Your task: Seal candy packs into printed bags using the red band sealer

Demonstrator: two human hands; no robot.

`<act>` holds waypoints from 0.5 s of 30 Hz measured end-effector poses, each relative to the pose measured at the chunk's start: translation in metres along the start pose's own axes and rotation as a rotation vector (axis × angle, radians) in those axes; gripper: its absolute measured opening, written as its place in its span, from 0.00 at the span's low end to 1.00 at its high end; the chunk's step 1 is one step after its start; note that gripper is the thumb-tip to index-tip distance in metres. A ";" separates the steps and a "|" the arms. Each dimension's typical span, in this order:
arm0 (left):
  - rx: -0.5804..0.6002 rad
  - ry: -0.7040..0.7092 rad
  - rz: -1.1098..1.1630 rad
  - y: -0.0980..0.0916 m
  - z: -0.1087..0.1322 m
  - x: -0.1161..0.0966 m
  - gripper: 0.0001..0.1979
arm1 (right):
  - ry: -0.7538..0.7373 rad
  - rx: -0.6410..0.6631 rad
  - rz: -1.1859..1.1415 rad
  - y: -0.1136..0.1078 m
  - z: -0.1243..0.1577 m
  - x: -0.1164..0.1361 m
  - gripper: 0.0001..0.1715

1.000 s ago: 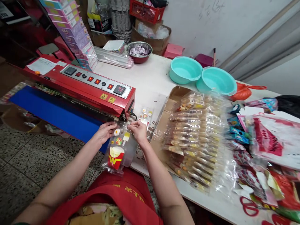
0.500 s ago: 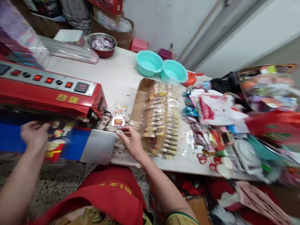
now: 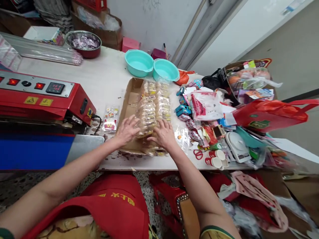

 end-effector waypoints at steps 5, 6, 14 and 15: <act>-0.112 -0.036 0.040 -0.064 0.019 0.035 0.05 | -0.206 -0.149 -0.106 -0.044 -0.014 0.007 0.16; -0.134 -0.039 0.115 -0.081 0.024 0.039 0.08 | -0.262 -0.196 -0.195 -0.058 -0.019 0.012 0.14; -0.377 -0.294 1.324 -0.150 0.074 0.063 0.16 | -0.290 -0.362 -1.088 -0.118 -0.079 0.084 0.12; -0.414 -0.363 1.403 -0.147 0.081 0.068 0.19 | -0.263 -0.366 -1.156 -0.112 -0.088 0.094 0.12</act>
Point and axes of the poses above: each hand's wrist, its own z-axis away from the middle knuckle, its own y-axis out of the palm, x = y × z, the point moved 1 cm from there along -z, towards the middle knuckle, and after that the axes turned 5 degrees about x, right-handed, at the moved point
